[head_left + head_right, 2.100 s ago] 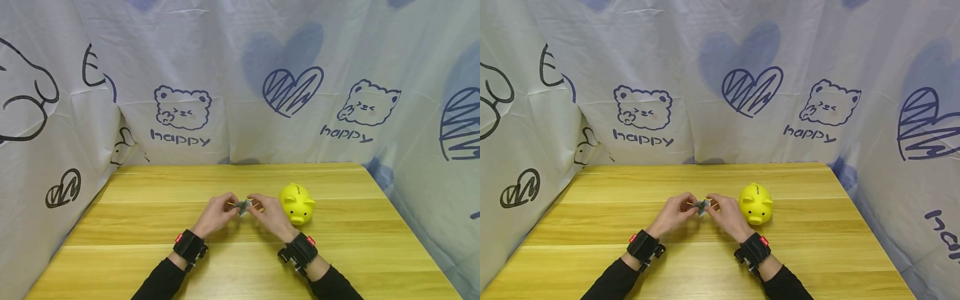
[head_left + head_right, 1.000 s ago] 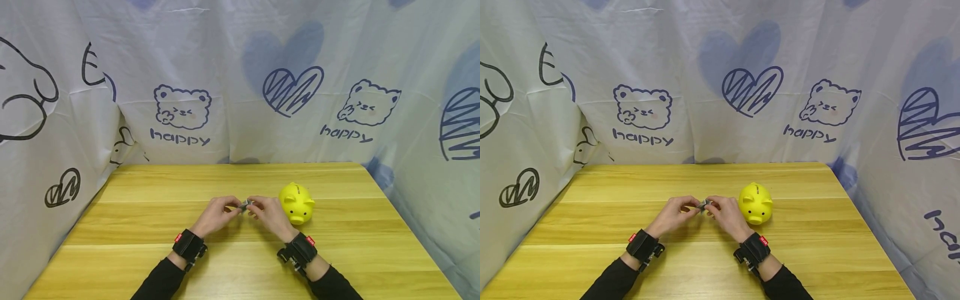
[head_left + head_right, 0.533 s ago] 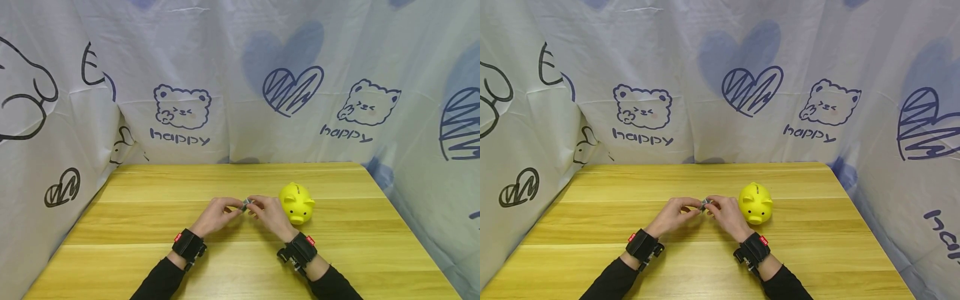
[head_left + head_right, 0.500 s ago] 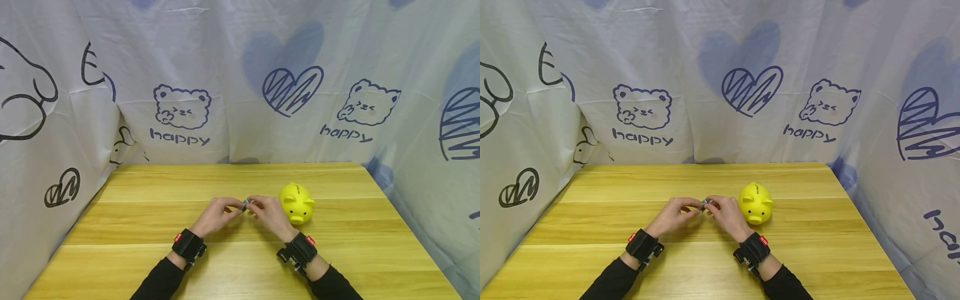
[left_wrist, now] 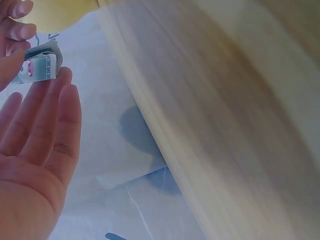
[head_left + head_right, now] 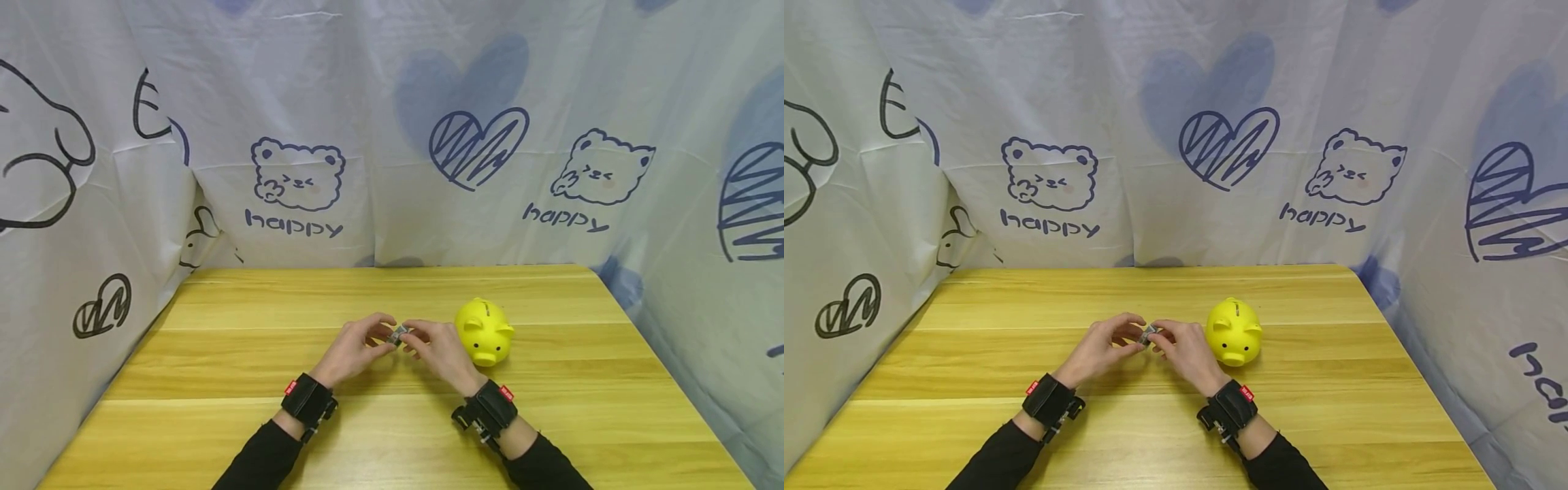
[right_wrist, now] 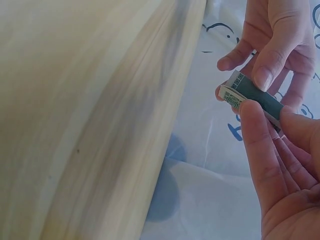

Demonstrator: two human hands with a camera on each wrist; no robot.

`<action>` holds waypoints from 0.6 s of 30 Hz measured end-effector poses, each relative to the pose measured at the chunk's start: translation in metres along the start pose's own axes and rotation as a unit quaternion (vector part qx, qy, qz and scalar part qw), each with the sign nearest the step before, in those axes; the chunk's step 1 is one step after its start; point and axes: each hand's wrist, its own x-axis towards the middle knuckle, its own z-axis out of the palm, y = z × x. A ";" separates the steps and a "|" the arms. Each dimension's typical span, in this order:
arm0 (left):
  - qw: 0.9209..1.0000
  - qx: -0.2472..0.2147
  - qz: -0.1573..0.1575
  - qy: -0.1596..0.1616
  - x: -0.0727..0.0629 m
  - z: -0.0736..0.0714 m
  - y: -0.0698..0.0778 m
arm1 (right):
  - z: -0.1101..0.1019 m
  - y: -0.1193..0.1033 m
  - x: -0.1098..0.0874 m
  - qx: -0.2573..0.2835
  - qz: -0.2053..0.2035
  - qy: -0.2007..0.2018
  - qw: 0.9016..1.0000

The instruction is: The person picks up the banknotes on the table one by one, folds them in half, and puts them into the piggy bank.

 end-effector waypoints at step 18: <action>1.000 0.025 0.000 -0.006 0.000 0.000 0.000 | 0.000 -0.002 -0.002 -0.004 -0.010 0.000 1.000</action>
